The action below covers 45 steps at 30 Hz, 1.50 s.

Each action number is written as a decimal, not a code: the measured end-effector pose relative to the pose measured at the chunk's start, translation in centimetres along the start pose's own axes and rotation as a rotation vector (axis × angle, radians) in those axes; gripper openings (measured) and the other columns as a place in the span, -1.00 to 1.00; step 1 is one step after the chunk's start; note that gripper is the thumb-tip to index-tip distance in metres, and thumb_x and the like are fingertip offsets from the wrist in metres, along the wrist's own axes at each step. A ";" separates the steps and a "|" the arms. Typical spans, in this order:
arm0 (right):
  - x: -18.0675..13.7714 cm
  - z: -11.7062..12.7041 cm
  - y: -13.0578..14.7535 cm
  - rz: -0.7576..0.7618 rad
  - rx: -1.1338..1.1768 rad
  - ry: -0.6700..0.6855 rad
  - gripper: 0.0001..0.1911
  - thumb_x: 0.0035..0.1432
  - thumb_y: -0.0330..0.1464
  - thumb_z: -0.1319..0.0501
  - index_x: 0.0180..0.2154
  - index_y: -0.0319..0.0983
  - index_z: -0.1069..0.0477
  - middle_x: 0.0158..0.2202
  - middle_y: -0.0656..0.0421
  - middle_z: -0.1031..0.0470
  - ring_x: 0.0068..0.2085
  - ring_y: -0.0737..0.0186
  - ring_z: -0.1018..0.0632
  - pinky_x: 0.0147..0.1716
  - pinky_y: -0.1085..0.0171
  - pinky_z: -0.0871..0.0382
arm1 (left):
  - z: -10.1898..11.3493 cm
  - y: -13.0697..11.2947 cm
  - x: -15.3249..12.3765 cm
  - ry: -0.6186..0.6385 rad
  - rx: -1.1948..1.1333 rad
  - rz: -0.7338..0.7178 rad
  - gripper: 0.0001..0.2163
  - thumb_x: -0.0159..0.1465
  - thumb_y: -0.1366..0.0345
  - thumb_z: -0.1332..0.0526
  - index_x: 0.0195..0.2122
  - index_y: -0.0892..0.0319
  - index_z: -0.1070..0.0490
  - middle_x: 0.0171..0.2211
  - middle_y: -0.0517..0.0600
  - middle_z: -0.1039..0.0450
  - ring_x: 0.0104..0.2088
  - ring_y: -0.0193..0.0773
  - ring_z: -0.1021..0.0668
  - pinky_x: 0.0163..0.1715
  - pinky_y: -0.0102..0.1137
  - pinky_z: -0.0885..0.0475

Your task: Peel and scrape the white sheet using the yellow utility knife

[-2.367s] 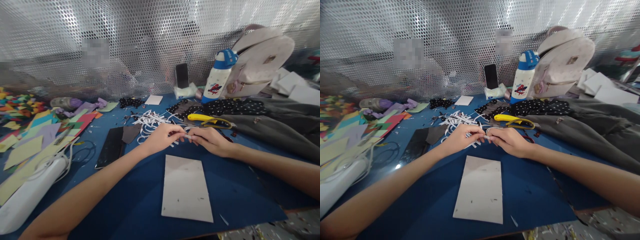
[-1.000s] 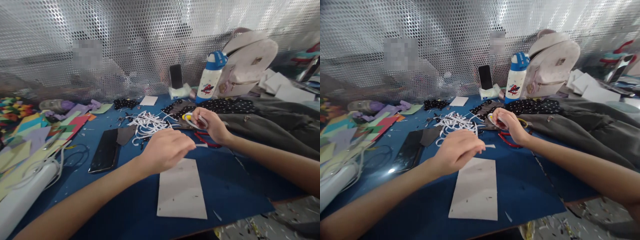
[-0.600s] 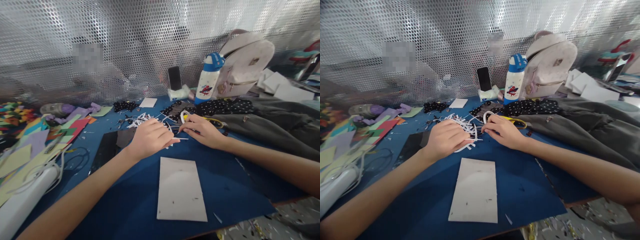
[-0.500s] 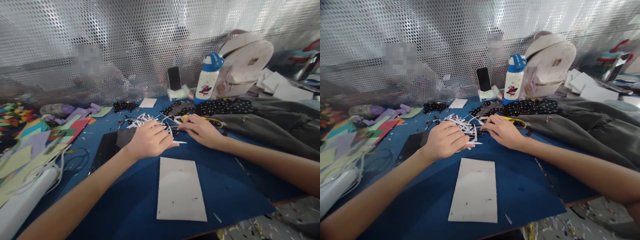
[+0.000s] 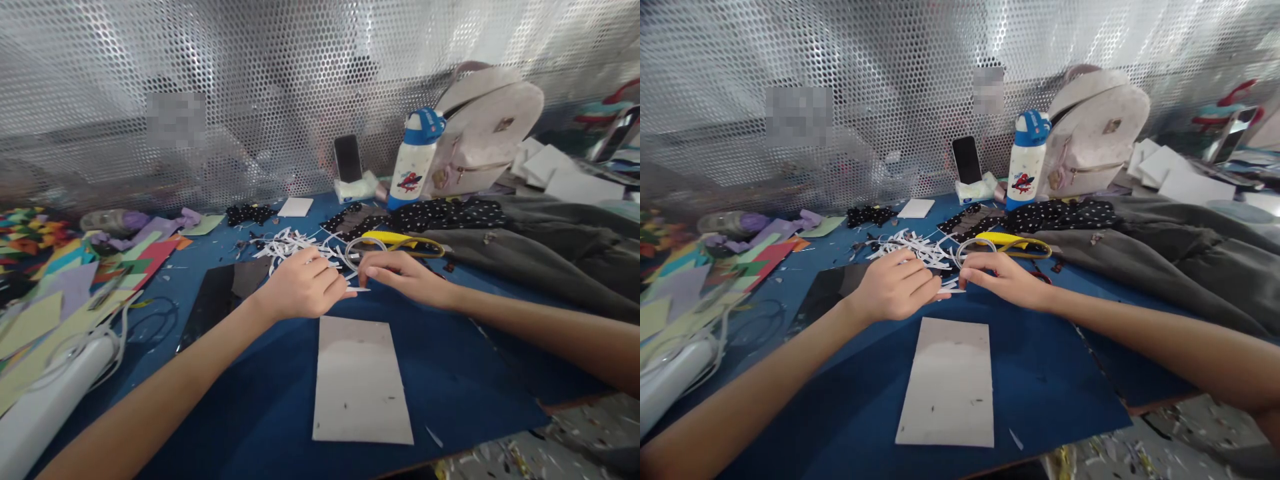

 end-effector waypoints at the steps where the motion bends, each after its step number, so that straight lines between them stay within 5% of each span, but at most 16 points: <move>1: 0.0 -0.3 0.0 -0.020 0.050 0.025 -0.61 0.43 -0.20 -0.07 -0.36 -0.24 -0.49 -0.35 0.14 -0.49 -0.28 0.21 -0.50 -0.19 0.22 -0.37 | -0.1 -0.1 0.0 0.004 0.002 -0.003 -0.66 0.46 0.19 -0.18 -0.46 0.22 -0.46 -0.59 -0.08 -0.39 -0.53 -0.31 -0.42 -0.44 -0.35 -0.24; 10: 0.0 -1.2 -1.2 -0.124 0.326 0.073 -0.68 0.27 -0.18 -0.28 -0.43 -0.27 -0.42 -0.43 0.21 -0.42 -0.38 0.31 -0.42 -0.36 0.32 -0.31 | -0.8 -0.2 -0.3 0.060 0.003 -0.007 -0.66 0.45 0.19 -0.17 -0.44 0.23 -0.48 -0.58 -0.08 -0.36 -0.53 -0.29 -0.40 -0.45 -0.34 -0.27; 20: -0.4 -1.8 2.3 -0.085 0.404 0.082 -0.74 0.22 -0.30 -0.35 -0.45 -0.28 -0.43 -0.42 0.21 -0.44 -0.43 0.39 -0.41 -0.44 0.36 -0.31 | 1.5 -1.1 -2.3 0.128 -0.114 -0.024 -0.72 0.43 0.21 -0.20 -0.39 0.24 -0.49 -0.53 -0.06 -0.40 -0.50 -0.26 -0.41 -0.42 -0.32 -0.27; 28: -2.6 1.6 0.3 -0.405 0.407 -0.046 -0.69 0.35 -0.10 -0.19 -0.29 -0.21 -0.30 -0.60 0.28 -0.49 -0.69 0.43 -0.42 -0.73 0.44 -0.14 | 4.3 -3.5 -6.1 0.229 -0.311 -0.006 -0.69 0.38 0.25 -0.28 -0.51 0.23 -0.41 -0.55 -0.04 -0.37 -0.54 -0.28 -0.33 -0.47 -0.30 -0.17; 32: -6.8 0.0 -1.1 -0.564 0.292 0.105 -0.67 0.39 -0.07 -0.13 -0.06 -0.20 -0.28 -0.48 0.23 -0.55 -0.56 0.35 -0.53 -0.60 0.40 -0.32 | 4.5 -5.8 -5.7 0.234 -0.450 -0.046 -0.61 0.37 0.12 -0.28 -0.56 0.18 -0.34 -0.60 -0.09 -0.26 -0.57 -0.29 -0.27 -0.52 -0.32 -0.13; 36: -9.8 -0.7 -0.6 -0.593 0.260 0.132 -0.68 0.42 -0.12 -0.09 0.07 -0.14 -0.25 -0.14 0.10 -0.62 -0.15 0.20 -0.60 -0.30 0.30 -0.44 | 4.1 -6.8 -4.7 0.170 -0.540 -0.051 -0.54 0.35 0.01 -0.27 -0.59 0.18 -0.31 -0.61 -0.10 -0.21 -0.59 -0.30 -0.25 -0.56 -0.32 -0.09; 40: -9.7 -0.5 -0.1 -0.541 0.197 0.115 -0.69 0.41 -0.17 -0.13 0.10 -0.12 -0.26 0.07 0.06 -0.57 0.09 0.07 -0.53 0.07 0.11 -0.37 | 3.3 -7.5 -3.5 0.115 -0.562 -0.006 -0.59 0.38 0.14 -0.26 -0.60 0.18 -0.33 -0.62 -0.09 -0.24 -0.60 -0.30 -0.29 -0.55 -0.31 -0.11; 45: -6.9 0.7 -1.0 -0.460 0.034 0.057 -0.73 0.38 -0.18 -0.13 0.04 -0.15 -0.34 0.02 0.06 -0.57 0.00 0.08 -0.55 -0.06 0.14 -0.40 | 3.0 -8.2 -1.9 0.096 -0.548 0.113 -0.76 0.36 0.36 -0.24 -0.48 0.21 -0.45 -0.56 -0.07 -0.33 -0.56 -0.27 -0.36 -0.56 -0.30 -0.18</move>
Point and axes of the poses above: each hand's wrist, its own x-axis towards the middle knuckle, its own z-axis out of the back of the hand, y = z × x, the point moved 9 cm from there along x, towards the middle knuckle
